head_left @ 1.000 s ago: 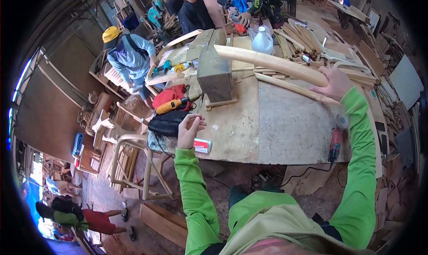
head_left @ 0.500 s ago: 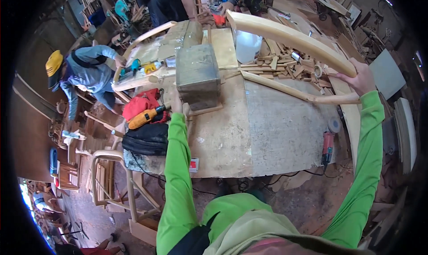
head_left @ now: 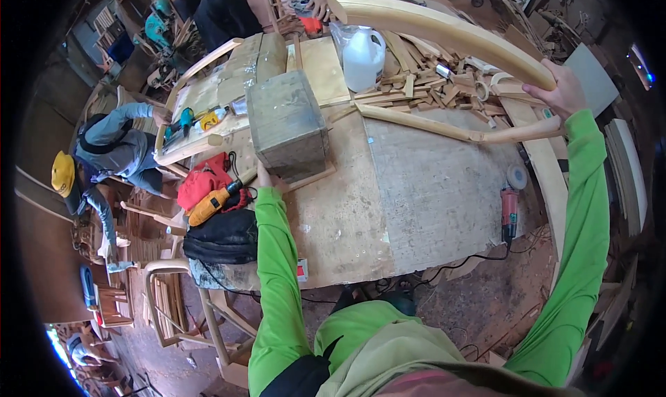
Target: Sanding a curved wooden furniture part using a handheld angle grinder with a sanding disc attachment.
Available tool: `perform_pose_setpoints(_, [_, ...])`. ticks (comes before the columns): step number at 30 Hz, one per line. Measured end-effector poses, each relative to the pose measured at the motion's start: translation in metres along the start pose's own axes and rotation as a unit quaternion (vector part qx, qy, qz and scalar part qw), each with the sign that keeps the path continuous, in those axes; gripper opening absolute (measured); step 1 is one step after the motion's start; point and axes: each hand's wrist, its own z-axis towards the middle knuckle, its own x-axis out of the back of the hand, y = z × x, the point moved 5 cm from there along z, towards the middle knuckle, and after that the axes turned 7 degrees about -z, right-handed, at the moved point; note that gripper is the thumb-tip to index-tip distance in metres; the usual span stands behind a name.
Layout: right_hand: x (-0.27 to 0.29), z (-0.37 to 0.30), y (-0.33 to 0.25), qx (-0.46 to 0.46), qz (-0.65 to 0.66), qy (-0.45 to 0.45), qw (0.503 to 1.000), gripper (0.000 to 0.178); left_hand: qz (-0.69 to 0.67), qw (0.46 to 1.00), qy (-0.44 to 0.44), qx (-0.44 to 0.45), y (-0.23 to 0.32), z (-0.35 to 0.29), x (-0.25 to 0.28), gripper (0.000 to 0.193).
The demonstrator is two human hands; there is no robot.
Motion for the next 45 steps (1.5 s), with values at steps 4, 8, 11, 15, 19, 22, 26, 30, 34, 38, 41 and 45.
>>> perform_pose_setpoints(4, [0.006,-0.010,0.014,-0.030,-0.010,-0.004,0.999,0.047,0.046,0.998,-0.051,-0.003,0.007,0.031,-0.026,0.059])
perform_pose_setpoints(8, [-0.001,0.007,0.001,-0.001,-0.025,0.019,1.000,0.048,0.012,0.985,-0.171,0.002,0.023,0.110,0.060,0.055])
perform_pose_setpoints(11, [-0.003,0.009,-0.007,0.001,-0.038,0.025,0.999,0.052,0.020,0.977,-0.213,0.028,0.035,0.106,0.073,0.055])
perform_pose_setpoints(15, [0.001,-0.001,0.000,-0.037,-0.041,0.013,0.998,0.056,0.038,0.962,-0.268,0.047,0.023,0.099,0.071,0.054])
perform_pose_setpoints(19, [0.000,-0.007,0.001,-0.068,-0.061,-0.046,0.995,0.074,0.062,0.950,-0.305,0.033,0.012,0.080,0.080,0.054])
perform_pose_setpoints(22, [-0.002,-0.006,-0.001,-0.076,-0.081,-0.057,0.992,0.075,0.080,0.946,-0.314,0.027,-0.001,0.062,0.084,0.054])
perform_pose_setpoints(26, [0.003,0.001,-0.017,-0.059,-0.021,-0.045,0.997,0.075,0.089,0.949,-0.303,-0.014,-0.010,0.046,0.085,0.053])
perform_pose_setpoints(30, [0.002,-0.007,-0.005,-0.060,-0.020,-0.034,0.997,0.074,0.097,0.946,-0.305,-0.042,-0.054,0.004,0.117,0.053])
perform_pose_setpoints(34, [0.018,-0.012,-0.027,-0.039,0.058,-0.043,0.997,0.059,0.098,0.948,-0.290,-0.085,-0.053,-0.011,0.118,0.053])
perform_pose_setpoints(38, [0.002,-0.016,-0.022,-0.091,0.124,-0.219,0.964,0.055,0.099,0.947,-0.286,-0.107,-0.054,-0.020,0.106,0.053])
perform_pose_setpoints(41, [-0.007,-0.031,-0.026,0.015,0.059,-0.108,0.992,0.056,0.104,0.951,-0.276,-0.097,-0.071,-0.037,0.114,0.052])
perform_pose_setpoints(45, [0.006,-0.080,-0.078,-0.067,0.013,-0.131,0.989,0.062,0.129,0.958,-0.254,-0.039,-0.085,-0.067,0.129,0.052])
